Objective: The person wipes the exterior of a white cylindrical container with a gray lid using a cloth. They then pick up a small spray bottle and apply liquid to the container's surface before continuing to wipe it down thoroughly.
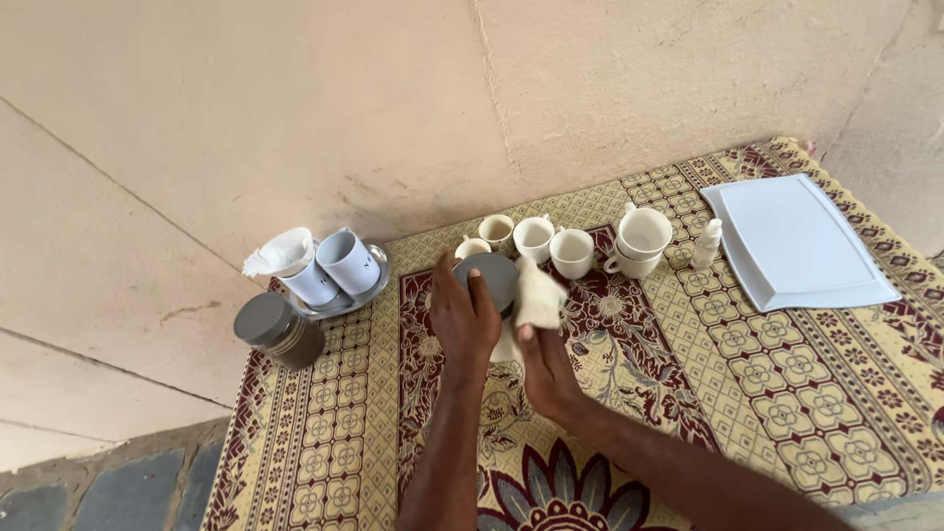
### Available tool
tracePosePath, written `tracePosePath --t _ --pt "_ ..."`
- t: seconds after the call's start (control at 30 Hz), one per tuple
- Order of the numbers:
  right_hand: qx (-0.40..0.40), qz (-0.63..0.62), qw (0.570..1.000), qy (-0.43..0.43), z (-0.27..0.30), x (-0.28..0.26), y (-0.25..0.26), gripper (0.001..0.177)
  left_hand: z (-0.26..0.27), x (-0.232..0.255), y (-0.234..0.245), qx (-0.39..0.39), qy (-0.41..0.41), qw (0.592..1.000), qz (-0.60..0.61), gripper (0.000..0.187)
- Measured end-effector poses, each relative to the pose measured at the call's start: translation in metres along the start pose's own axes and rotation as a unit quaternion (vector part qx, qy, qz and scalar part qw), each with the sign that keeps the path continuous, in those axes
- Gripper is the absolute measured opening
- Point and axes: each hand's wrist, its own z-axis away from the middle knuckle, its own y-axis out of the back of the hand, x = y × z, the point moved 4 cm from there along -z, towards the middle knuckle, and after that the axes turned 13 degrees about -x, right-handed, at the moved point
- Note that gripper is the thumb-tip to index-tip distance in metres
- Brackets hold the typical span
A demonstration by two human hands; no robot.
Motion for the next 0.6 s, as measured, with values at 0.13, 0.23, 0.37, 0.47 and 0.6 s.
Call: tracePosePath --t 0.13,0.23,0.37,0.47,0.6 --pt "0.016 -0.055 0.995 0.084 -0.040 -0.002 0.011 0.080 -0.005 -0.006 0.001 -0.068 0.038 0.997 0.007 0.043" --pt "-0.024 -0.147 0.987 0.064 -0.078 0.004 0.023 0.084 -0.008 -0.011 0.005 -0.115 0.045 0.991 0.050 0.042" --pt "-0.129 -0.259 0.951 -0.107 -0.100 0.014 0.030 0.088 -0.018 -0.013 0.013 -0.151 0.000 0.979 0.136 0.040" --pt "-0.140 -0.300 0.928 -0.169 -0.090 0.009 0.025 0.085 -0.022 -0.012 0.019 -0.161 -0.037 0.972 0.165 0.034" --pt "-0.165 -0.263 0.911 -0.272 -0.065 0.028 0.024 0.082 -0.018 -0.012 0.027 -0.198 -0.006 0.969 0.149 0.031"
